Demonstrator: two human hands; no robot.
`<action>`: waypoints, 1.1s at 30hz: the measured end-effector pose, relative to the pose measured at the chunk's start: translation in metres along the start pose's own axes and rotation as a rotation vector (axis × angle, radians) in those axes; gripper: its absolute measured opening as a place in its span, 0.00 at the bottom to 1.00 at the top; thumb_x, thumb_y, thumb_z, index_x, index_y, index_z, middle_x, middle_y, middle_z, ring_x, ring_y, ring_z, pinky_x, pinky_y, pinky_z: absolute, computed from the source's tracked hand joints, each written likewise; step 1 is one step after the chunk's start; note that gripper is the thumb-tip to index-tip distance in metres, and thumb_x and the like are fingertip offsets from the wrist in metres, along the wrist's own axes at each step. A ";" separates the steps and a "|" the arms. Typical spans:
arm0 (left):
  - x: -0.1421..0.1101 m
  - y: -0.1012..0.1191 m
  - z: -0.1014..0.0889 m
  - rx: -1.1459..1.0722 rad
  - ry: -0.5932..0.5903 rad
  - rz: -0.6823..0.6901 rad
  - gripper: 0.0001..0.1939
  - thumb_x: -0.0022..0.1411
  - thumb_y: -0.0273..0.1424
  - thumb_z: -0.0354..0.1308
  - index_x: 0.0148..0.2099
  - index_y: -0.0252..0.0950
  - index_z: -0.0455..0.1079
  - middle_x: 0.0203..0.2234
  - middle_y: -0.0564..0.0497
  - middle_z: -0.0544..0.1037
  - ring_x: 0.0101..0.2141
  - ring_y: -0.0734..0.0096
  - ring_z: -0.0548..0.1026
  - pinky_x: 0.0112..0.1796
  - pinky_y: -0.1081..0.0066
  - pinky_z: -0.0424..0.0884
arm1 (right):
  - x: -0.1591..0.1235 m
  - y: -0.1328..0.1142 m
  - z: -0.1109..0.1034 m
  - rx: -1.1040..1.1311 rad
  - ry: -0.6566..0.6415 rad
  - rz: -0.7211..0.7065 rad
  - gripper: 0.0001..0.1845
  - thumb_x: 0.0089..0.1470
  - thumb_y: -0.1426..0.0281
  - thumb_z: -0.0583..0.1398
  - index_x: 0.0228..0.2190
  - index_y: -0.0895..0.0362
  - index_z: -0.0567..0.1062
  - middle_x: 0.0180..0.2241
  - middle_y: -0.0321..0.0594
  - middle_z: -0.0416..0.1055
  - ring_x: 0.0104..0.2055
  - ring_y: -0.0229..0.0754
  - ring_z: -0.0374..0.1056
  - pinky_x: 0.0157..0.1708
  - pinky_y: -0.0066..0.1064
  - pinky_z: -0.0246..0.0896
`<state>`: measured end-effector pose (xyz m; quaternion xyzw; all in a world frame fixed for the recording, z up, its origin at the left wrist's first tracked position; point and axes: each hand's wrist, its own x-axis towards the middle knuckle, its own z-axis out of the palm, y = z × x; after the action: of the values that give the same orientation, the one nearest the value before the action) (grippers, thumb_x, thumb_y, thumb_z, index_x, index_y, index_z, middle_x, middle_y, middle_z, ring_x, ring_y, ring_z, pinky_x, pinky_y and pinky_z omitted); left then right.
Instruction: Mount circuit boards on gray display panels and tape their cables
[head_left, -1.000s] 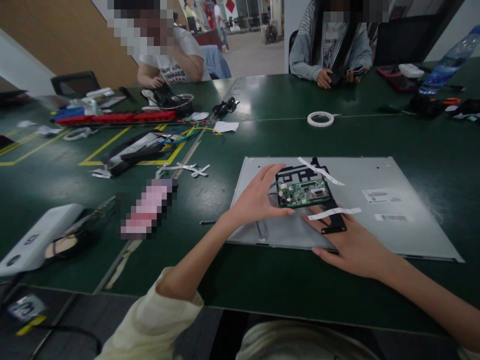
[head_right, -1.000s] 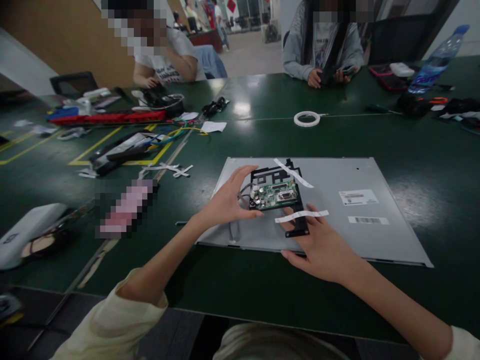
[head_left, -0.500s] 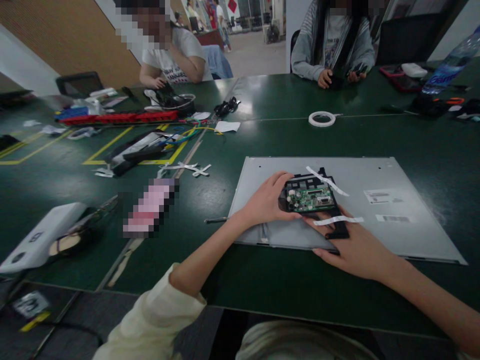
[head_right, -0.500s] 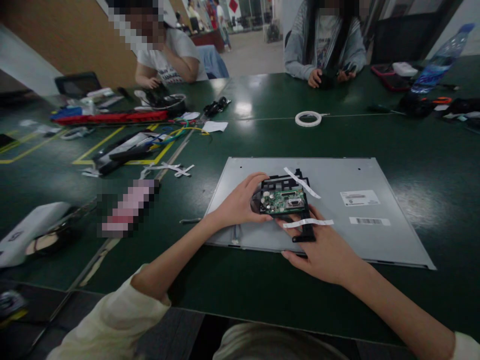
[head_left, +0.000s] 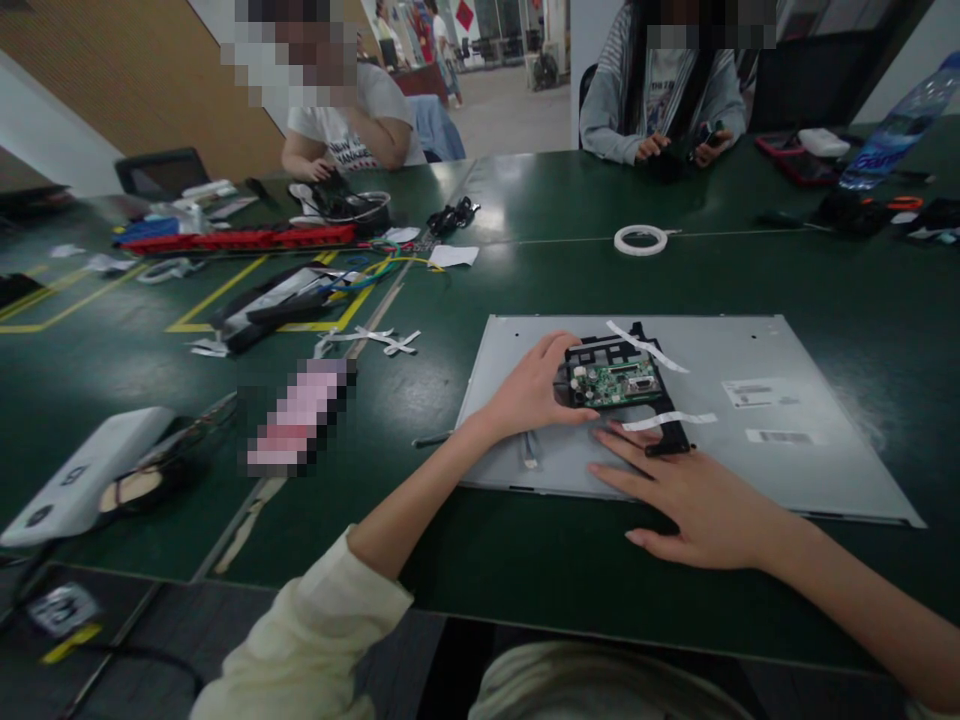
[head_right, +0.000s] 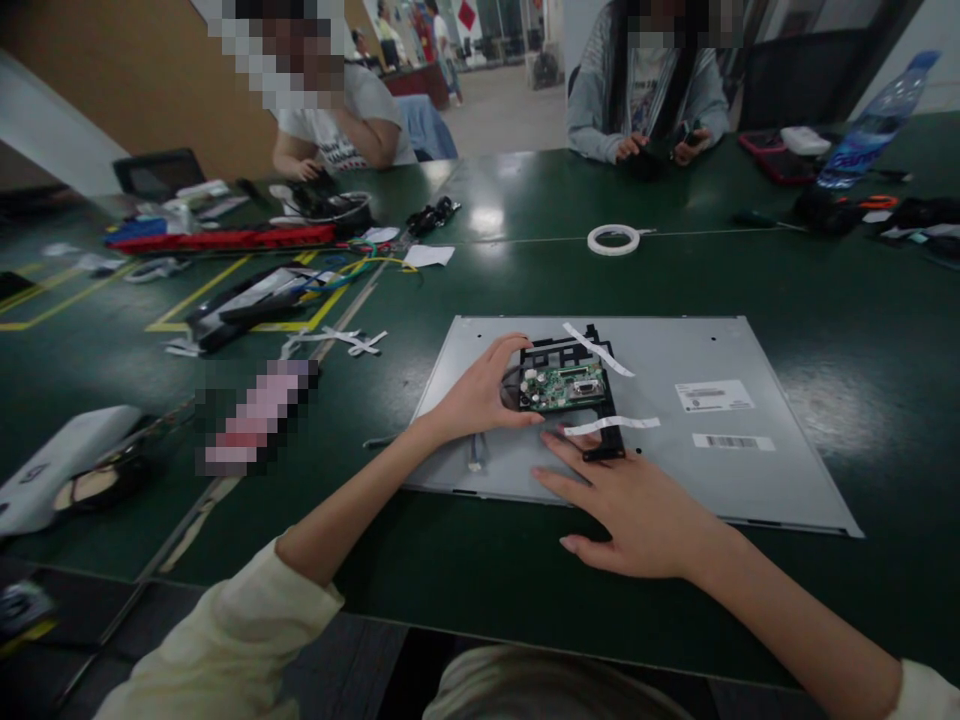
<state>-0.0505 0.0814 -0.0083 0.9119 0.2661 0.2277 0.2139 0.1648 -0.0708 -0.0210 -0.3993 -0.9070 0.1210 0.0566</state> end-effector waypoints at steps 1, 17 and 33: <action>0.002 0.000 0.001 -0.003 0.000 0.000 0.42 0.47 0.50 0.63 0.58 0.36 0.52 0.56 0.39 0.61 0.57 0.52 0.61 0.57 0.53 0.58 | 0.000 0.000 -0.001 0.004 -0.007 -0.006 0.37 0.56 0.55 0.54 0.63 0.50 0.53 0.66 0.40 0.34 0.65 0.55 0.44 0.55 0.49 0.57; 0.020 -0.003 0.010 0.025 -0.105 0.024 0.42 0.47 0.48 0.63 0.59 0.37 0.52 0.57 0.40 0.60 0.58 0.51 0.59 0.57 0.52 0.58 | 0.005 -0.003 -0.007 0.051 -0.004 -0.247 0.28 0.63 0.66 0.46 0.63 0.59 0.54 0.65 0.40 0.45 0.66 0.41 0.41 0.65 0.39 0.39; 0.032 -0.010 0.015 0.022 -0.140 0.055 0.41 0.48 0.48 0.61 0.60 0.37 0.53 0.58 0.39 0.59 0.59 0.50 0.58 0.57 0.52 0.58 | 0.007 -0.002 -0.006 0.136 0.050 -0.236 0.28 0.61 0.68 0.49 0.62 0.57 0.58 0.63 0.40 0.50 0.65 0.40 0.44 0.64 0.40 0.44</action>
<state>-0.0227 0.1034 -0.0159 0.9349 0.2277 0.1662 0.2158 0.1602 -0.0660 -0.0144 -0.2880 -0.9357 0.1644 0.1201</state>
